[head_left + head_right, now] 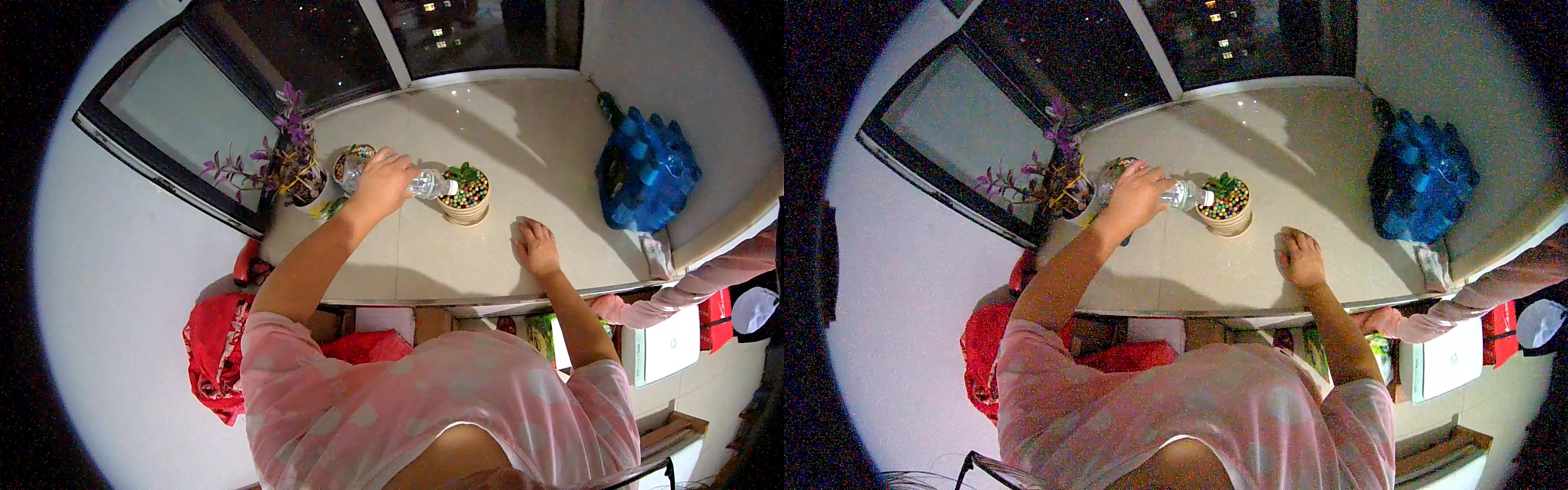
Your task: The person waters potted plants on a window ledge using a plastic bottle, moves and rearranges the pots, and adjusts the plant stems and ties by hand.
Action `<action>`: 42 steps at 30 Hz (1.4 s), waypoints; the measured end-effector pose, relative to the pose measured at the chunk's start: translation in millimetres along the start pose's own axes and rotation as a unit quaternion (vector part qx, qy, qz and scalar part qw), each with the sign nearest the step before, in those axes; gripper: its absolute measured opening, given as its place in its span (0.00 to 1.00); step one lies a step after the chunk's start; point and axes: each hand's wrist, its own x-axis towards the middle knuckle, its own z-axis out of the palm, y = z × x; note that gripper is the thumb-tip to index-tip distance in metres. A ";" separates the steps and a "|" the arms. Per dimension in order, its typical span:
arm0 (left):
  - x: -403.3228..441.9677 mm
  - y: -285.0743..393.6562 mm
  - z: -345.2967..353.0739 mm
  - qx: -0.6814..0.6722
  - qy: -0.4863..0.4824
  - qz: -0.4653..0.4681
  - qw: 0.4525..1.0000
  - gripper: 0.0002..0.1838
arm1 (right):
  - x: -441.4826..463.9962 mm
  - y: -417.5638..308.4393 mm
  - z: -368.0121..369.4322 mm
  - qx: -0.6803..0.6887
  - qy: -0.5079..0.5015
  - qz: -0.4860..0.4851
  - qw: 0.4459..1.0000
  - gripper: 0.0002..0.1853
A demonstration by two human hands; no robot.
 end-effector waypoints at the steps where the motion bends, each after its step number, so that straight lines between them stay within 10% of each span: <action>1: 1.8 1.4 -1.4 -0.001 -0.003 0.002 1.000 0.18 | 0.4 0.2 1.0 0.000 -0.001 0.003 1.000 0.23; 42: -17.7 -13.8 -11.5 0.045 -0.117 -0.065 0.990 0.23 | 1.7 8.3 7.1 0.009 -0.003 -0.013 1.000 0.24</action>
